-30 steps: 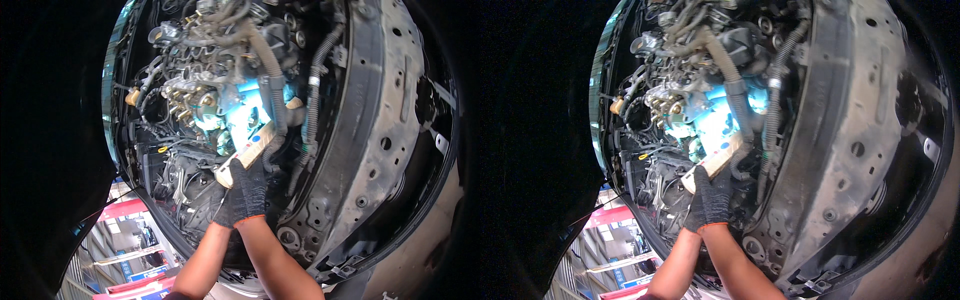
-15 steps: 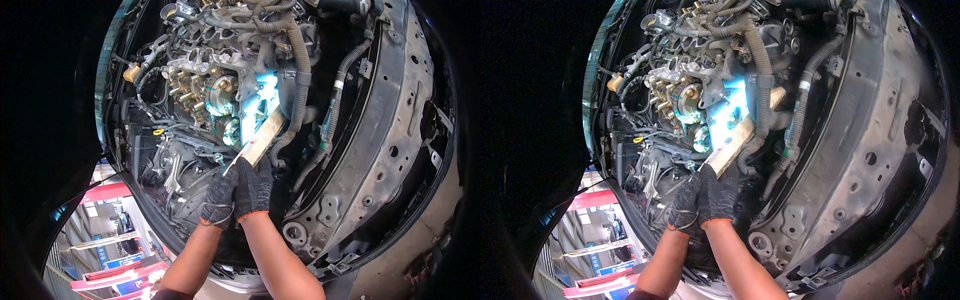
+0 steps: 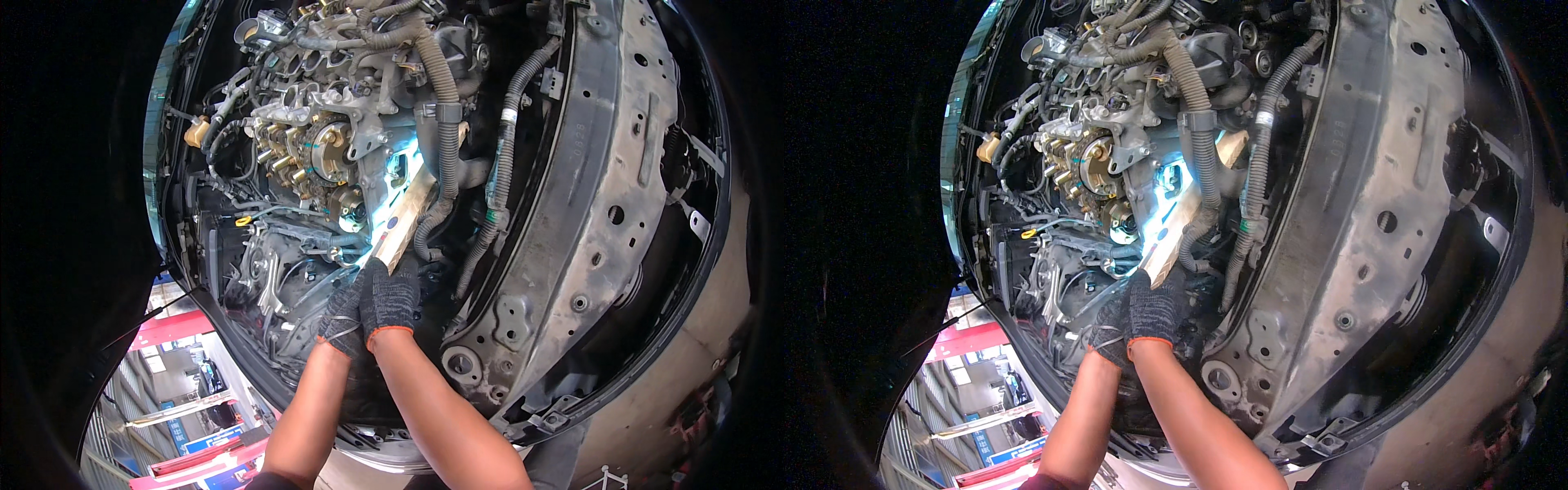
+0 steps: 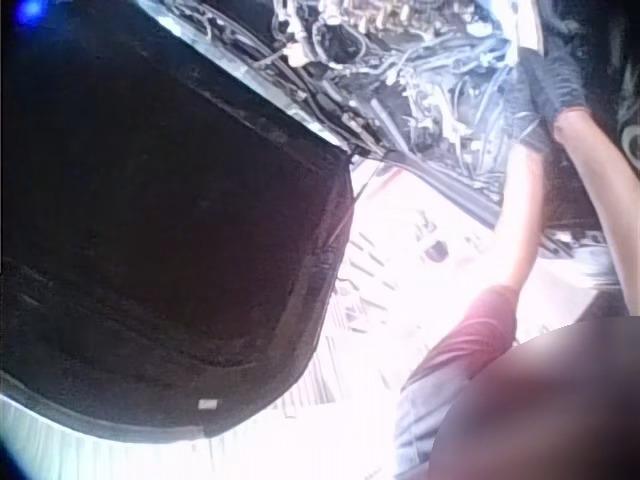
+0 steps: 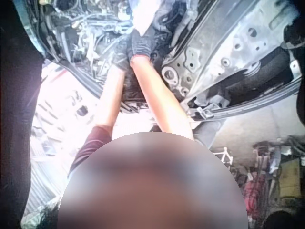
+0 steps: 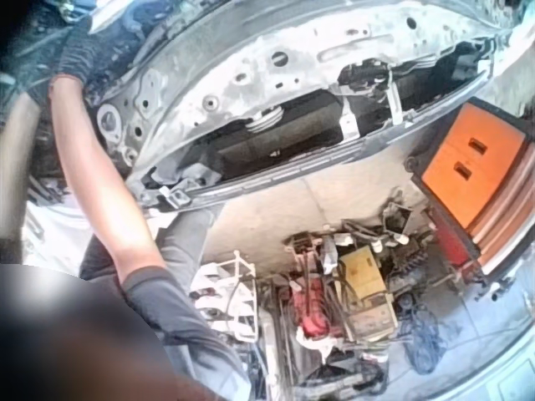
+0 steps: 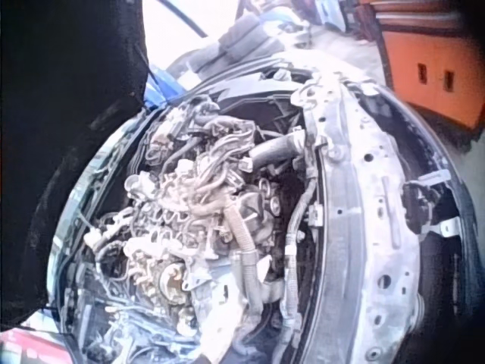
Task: The person works on a car engine with the hood open, using a marker to mark components and a light to illuminate the engine bay. They retrieve a tool from a cart and continue working on the engine.
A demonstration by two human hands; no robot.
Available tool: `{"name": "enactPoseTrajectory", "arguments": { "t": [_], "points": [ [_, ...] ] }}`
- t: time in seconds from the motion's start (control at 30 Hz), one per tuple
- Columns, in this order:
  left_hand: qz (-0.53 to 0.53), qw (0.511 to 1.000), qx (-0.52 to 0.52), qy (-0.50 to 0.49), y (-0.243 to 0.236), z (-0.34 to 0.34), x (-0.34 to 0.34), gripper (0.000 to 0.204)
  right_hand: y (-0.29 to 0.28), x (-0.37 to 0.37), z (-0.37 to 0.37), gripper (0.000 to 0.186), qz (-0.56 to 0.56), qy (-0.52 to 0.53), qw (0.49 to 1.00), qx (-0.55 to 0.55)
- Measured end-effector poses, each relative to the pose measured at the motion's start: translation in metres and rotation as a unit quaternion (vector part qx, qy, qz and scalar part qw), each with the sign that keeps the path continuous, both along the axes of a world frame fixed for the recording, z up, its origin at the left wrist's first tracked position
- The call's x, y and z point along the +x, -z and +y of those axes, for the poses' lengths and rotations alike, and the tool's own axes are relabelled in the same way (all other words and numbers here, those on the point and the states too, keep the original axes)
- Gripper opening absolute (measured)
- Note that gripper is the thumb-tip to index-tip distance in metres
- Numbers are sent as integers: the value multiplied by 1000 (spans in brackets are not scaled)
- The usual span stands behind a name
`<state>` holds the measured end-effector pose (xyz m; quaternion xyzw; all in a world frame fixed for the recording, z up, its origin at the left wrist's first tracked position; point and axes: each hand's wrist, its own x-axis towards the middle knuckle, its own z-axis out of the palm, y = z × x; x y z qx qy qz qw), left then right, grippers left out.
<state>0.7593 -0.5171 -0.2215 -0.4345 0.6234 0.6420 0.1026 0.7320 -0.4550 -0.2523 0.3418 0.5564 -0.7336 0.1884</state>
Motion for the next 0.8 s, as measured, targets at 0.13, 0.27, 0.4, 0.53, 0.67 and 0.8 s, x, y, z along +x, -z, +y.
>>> {"name": "enactPoseTrajectory", "arguments": {
  "t": [0.13, 0.27, 0.4, 0.53, 0.67, 0.8],
  "points": [
    [22, 997, 62, -28, 9, -16, 7, 49, 4, 3, -4, 53, 4, -10, 1000, 13],
    [71, 997, 34, -12, 26, -36, 14, 43, 3, 3, -4, 55, 17, 12, 1000, -19],
    [-5, 857, -399, 328, 20, -22, 5, 36, 2, 0, -1, 58, -12, 22, 996, -86],
    [-88, 730, -554, 390, -7, 24, -12, 34, -1, -2, 1, 74, -40, -5, 997, -70],
    [-140, 718, -571, 373, -17, 49, -23, 36, -7, -5, -1, 57, -39, 40, 998, -28],
    [24, 977, -191, 95, -7, 20, 9, 46, -10, -7, 0, 55, -39, 71, 996, -46]
  ]
}}
